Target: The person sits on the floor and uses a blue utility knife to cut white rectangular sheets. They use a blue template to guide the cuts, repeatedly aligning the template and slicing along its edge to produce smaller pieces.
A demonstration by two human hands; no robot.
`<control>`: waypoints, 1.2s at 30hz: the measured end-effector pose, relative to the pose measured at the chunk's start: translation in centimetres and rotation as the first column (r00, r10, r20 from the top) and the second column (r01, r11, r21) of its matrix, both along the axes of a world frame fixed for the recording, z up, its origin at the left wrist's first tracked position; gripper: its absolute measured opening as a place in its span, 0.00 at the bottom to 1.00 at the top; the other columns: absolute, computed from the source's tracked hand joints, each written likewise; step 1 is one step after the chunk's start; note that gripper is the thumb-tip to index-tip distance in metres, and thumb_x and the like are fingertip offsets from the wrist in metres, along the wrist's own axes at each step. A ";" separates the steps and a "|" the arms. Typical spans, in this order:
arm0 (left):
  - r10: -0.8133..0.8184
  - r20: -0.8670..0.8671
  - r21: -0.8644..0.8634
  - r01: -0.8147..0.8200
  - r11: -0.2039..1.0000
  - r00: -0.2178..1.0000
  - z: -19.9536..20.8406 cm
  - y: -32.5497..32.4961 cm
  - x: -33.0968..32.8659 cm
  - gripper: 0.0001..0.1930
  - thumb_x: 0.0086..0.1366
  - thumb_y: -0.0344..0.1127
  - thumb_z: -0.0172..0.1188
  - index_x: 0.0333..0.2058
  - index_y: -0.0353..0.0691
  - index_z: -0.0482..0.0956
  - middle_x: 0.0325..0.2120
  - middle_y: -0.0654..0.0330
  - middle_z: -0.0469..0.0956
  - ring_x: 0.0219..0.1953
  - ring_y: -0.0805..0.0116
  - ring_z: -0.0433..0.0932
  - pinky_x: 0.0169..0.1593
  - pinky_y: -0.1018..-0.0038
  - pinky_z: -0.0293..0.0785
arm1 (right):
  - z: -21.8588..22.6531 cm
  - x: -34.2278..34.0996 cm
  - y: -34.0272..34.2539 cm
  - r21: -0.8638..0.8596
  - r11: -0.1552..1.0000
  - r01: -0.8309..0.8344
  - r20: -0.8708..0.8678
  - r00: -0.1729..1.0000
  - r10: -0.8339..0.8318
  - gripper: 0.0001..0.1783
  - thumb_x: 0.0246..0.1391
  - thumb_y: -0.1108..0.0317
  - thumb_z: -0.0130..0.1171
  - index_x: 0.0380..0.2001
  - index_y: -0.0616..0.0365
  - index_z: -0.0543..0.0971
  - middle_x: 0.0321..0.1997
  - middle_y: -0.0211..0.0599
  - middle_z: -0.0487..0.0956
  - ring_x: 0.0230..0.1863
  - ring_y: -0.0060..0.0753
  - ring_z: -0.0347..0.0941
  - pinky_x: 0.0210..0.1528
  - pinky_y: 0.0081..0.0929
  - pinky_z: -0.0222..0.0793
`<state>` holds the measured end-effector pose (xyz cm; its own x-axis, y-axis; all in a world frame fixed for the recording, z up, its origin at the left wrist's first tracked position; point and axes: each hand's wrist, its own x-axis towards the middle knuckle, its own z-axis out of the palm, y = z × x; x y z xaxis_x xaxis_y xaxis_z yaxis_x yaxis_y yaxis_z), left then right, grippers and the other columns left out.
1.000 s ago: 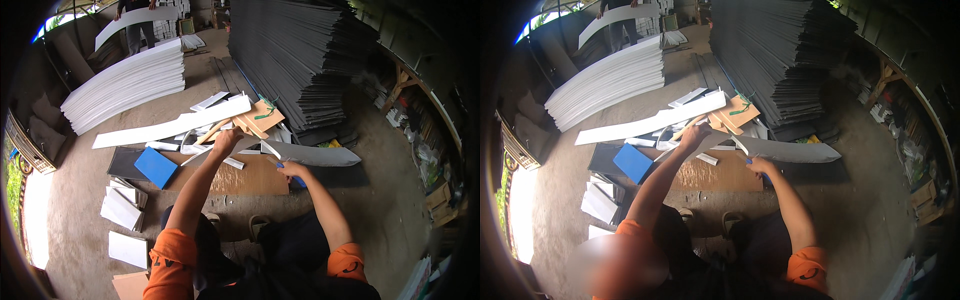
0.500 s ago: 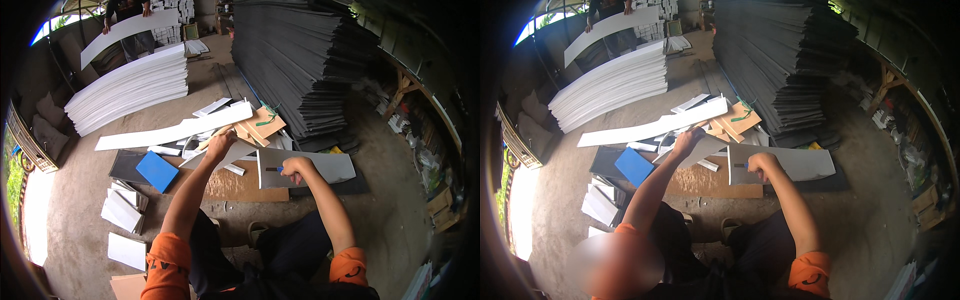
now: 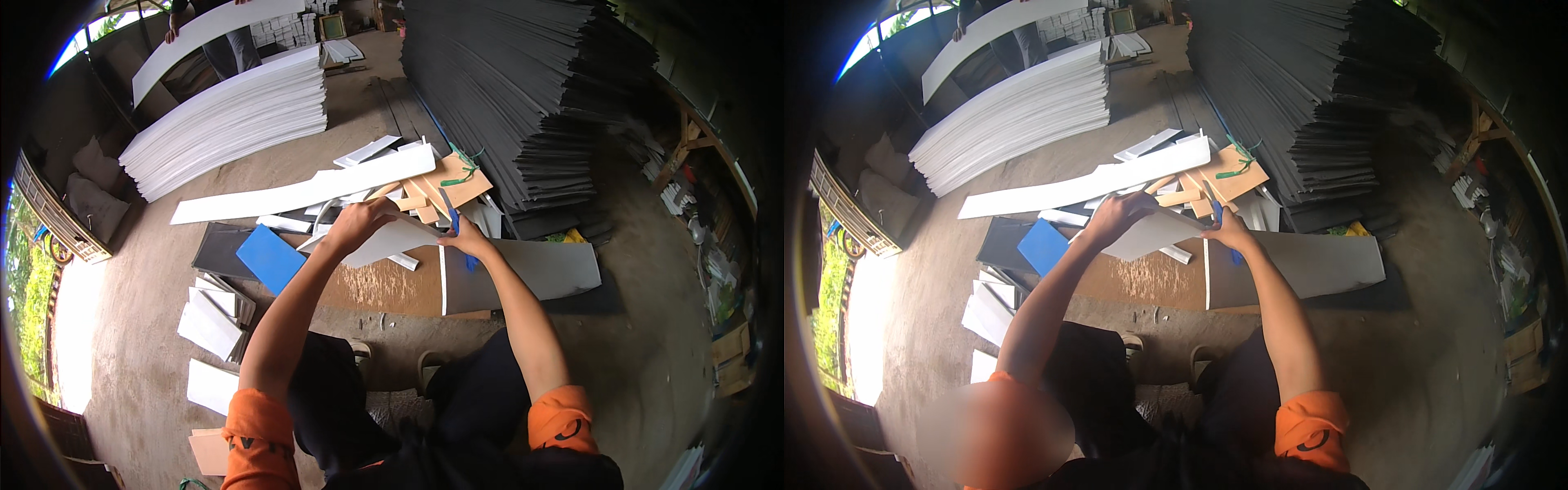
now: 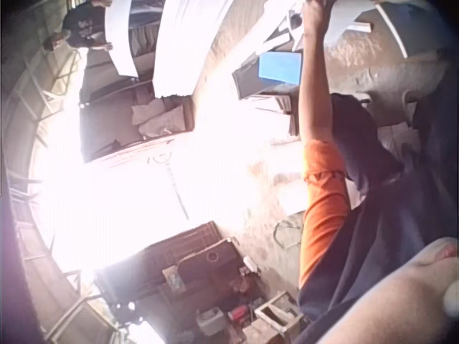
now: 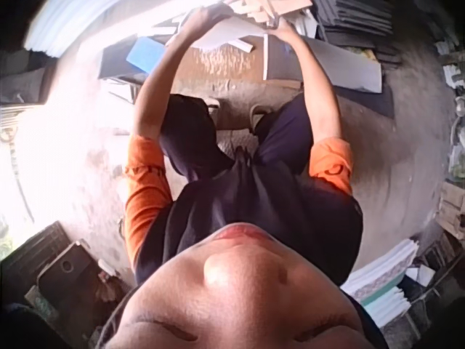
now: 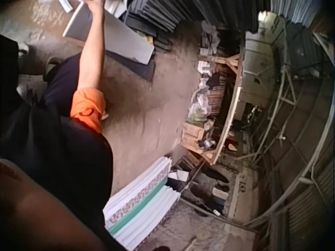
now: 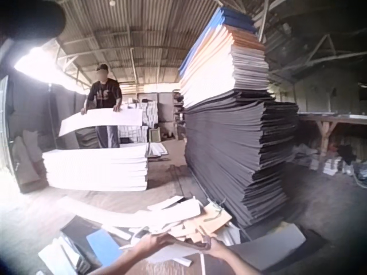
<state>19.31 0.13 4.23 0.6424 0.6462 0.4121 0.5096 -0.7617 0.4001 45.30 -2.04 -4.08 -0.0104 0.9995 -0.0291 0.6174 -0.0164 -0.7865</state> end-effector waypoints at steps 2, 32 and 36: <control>-0.002 -0.047 0.051 0.004 0.999 0.999 0.1 -0.6 -0.6 0.12 0.54 0.37 0.54 0.36 0.40 0.70 0.23 0.50 0.75 0.26 0.52 0.75 0.31 0.64 0.71 | 0.4 -0.3 0.6 -0.040 0.999 0.019 -0.044 0.999 -0.021 0.36 0.25 0.63 0.70 0.39 0.65 0.64 0.34 0.41 0.71 0.39 0.33 0.71 0.41 0.28 0.65; 0.328 0.272 0.008 -0.343 0.939 0.904 -1.5 3.5 -9.7 0.10 0.53 0.28 0.54 0.35 0.36 0.68 0.32 0.52 0.75 0.35 0.53 0.74 0.36 0.66 0.71 | -5.4 2.3 3.4 0.162 0.980 0.112 0.054 0.991 -0.122 0.17 0.40 0.73 0.52 0.37 0.63 0.65 0.31 0.46 0.72 0.34 0.45 0.70 0.37 0.35 0.64; 0.282 0.207 -0.057 -0.277 0.959 0.937 -2.2 3.5 -8.4 0.09 0.54 0.29 0.53 0.35 0.35 0.68 0.33 0.51 0.75 0.36 0.53 0.74 0.37 0.66 0.70 | -2.1 -2.5 4.1 0.317 0.944 0.092 0.013 0.995 -0.101 0.19 0.39 0.70 0.56 0.37 0.63 0.65 0.33 0.44 0.67 0.37 0.43 0.66 0.39 0.34 0.61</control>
<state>10.86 3.60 2.03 0.3344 0.7997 0.4987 0.6021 -0.5884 0.5397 42.83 2.10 -6.20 0.0826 0.9538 0.2889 0.6477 0.1690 -0.7430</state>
